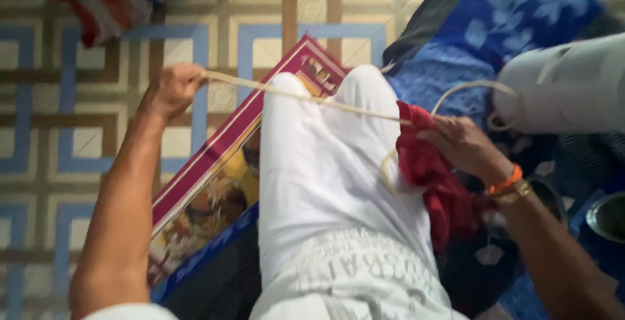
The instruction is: The person sits on a bed and uses a screwdriver to unscrew the base of a mixer grinder, then wipes the appliance body and its pink base with a red cloth, and finally handles and coils the power cord.
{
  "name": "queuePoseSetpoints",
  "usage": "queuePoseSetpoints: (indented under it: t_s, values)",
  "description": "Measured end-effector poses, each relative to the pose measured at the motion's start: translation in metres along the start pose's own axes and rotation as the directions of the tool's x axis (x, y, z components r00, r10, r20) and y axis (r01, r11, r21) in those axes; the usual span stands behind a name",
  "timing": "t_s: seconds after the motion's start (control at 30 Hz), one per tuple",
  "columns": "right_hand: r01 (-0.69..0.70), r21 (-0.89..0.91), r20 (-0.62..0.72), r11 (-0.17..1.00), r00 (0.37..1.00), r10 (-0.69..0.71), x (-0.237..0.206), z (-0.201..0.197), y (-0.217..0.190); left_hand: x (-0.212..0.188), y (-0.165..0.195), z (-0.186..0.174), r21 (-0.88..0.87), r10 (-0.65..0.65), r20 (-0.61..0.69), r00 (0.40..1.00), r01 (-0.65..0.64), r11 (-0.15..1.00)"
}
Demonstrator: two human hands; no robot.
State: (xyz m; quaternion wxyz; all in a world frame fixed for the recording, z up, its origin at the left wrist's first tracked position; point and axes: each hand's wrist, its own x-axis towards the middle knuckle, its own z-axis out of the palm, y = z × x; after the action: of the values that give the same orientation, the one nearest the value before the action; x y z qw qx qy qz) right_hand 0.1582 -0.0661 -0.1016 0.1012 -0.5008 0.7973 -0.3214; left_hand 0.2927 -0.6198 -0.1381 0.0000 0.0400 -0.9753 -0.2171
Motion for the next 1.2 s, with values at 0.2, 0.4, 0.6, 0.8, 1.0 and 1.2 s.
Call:
queuePoseSetpoints:
  t_s: [0.2,0.4,0.6,0.8,1.0,1.2]
  values:
    - [-0.318,-0.009,-0.052,0.948,0.947,0.317,0.041,-0.008,-0.027,0.059,0.111,0.056,-0.558,0.216,0.203,0.955,-0.068,0.827]
    - [-0.254,0.083,-0.029,0.964,0.966,0.257,0.075,-0.013,-0.067,0.066,0.233,0.083,-0.507,0.558,-0.053,0.828,-0.504,0.699]
    - [-0.253,0.021,0.088,0.967,0.964,0.251,0.036,-0.014,-0.047,0.070,0.169,0.049,-0.003,0.705,-0.135,0.696,-0.712,0.703]
    - [-0.317,0.047,0.032,0.947,0.948,0.316,0.029,-0.011,-0.043,0.077,0.168,0.041,-0.220,0.564,-0.021,0.825,-0.554,0.803]
    - [-0.142,-0.047,-0.049,0.989,0.989,0.139,0.052,0.009,-0.037,0.063,0.222,0.075,-0.163,0.700,-0.040,0.713,-0.696,0.699]
    - [0.010,-0.250,-0.107,0.968,0.994,-0.038,0.015,-0.016,-0.010,0.095,0.113,0.003,0.349,0.614,-0.046,0.788,-0.563,0.749]
